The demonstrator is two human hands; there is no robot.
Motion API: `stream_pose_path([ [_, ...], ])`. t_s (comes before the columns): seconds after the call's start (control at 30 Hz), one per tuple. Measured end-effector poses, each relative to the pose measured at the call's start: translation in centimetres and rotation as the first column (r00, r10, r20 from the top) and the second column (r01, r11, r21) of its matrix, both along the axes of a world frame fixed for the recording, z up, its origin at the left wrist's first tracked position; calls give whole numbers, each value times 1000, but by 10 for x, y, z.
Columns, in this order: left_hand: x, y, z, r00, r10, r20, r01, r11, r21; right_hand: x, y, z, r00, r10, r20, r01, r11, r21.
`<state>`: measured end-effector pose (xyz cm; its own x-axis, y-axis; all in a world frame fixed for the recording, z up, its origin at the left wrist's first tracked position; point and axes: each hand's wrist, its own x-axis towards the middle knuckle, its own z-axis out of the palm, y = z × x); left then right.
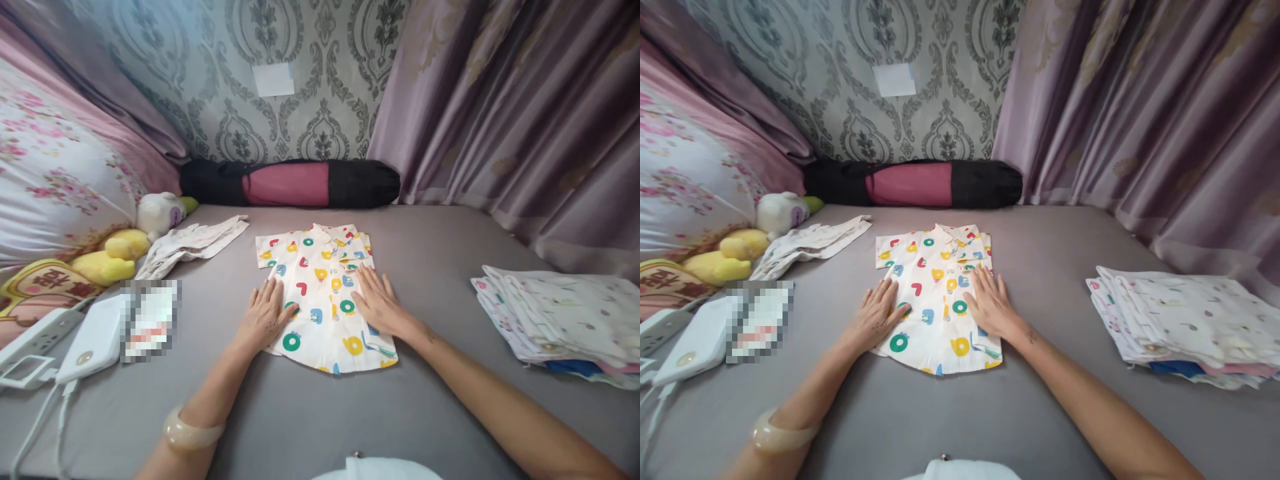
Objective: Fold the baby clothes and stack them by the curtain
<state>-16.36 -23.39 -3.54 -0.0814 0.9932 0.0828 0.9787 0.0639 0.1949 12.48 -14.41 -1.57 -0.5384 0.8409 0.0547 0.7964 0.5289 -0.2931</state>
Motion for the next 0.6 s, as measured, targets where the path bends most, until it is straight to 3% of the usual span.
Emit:
stream_pose_path([
  [0.17,2,-3,6,1000,-1,-12,1,999,-47,1,-44,-1,998,43,50,-42,999,-18],
  [0.4,4,-2,5,1000,2,-7,-2,1000,-16,2,-42,-4,999,40,29,-41,998,37],
  [0.6,2,-3,14,996,83,21,-83,996,25,3,-43,-2,997,52,61,-53,998,17],
])
